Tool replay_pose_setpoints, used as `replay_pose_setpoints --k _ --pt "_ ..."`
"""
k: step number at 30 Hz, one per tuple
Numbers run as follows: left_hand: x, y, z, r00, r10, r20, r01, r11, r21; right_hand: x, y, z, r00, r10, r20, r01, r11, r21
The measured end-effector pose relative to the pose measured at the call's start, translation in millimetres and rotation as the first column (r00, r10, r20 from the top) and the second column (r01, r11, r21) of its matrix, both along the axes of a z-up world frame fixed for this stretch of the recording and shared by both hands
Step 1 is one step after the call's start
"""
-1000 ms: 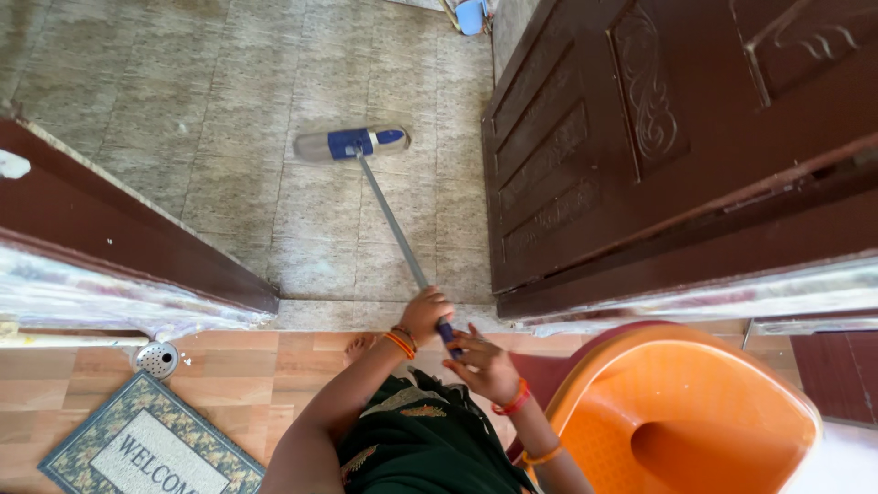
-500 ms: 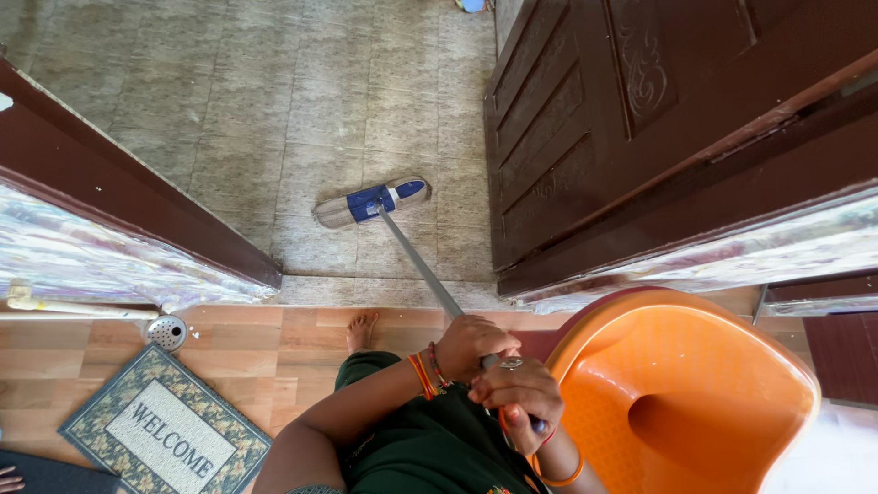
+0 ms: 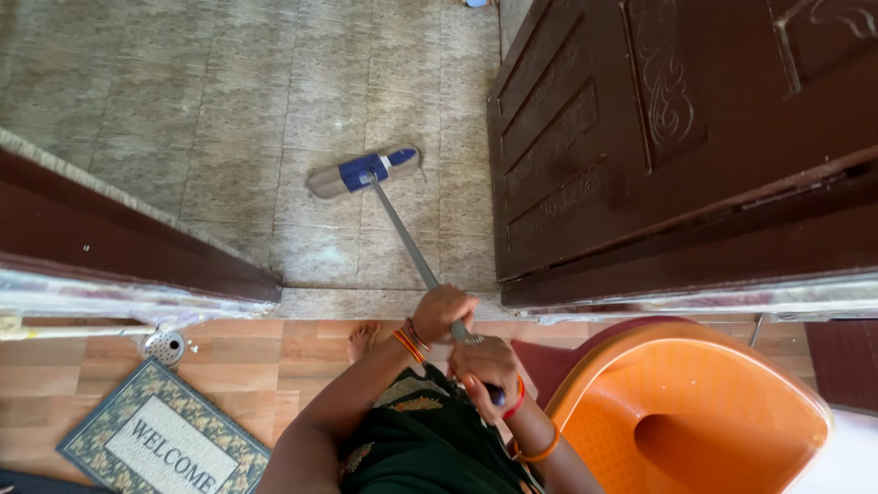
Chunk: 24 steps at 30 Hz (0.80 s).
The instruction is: The person mops a tiled floor using a blue mop, moving it back and forth across the surface. The camera is head-mounted, showing the hands and the mop head as the person cleans near a doorway and a sink.
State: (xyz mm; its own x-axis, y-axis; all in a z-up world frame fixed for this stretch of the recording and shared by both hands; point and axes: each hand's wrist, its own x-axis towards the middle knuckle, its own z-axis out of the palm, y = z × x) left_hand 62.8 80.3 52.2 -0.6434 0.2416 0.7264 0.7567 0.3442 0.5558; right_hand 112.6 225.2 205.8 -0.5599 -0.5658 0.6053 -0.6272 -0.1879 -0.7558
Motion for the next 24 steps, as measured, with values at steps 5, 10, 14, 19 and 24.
replay_pose_setpoints --k 5,10,14,19,24 --pt "-63 -34 -55 0.982 0.157 0.109 -0.156 0.988 -0.015 -59 -32 -44 0.999 -0.045 -0.026 0.046 0.998 0.045" --pt "-106 -51 -103 0.881 0.421 0.217 -0.413 0.907 -0.083 -102 -64 -78 0.997 -0.043 -0.06 0.05 0.992 0.115" --pt "-121 -62 -118 0.87 0.397 0.293 -0.392 0.917 -0.077 -115 -72 -89 0.993 -0.063 -0.1 0.077 0.986 0.148" --pt "-104 -52 -111 0.879 0.356 0.318 -0.346 0.934 -0.09 -98 -59 -90 0.994 -0.088 -0.065 0.097 0.984 0.152" --pt "-52 -10 -90 0.919 0.292 0.266 -0.258 0.954 -0.154 -41 -19 -62 0.995 -0.102 -0.022 0.104 0.982 0.156"
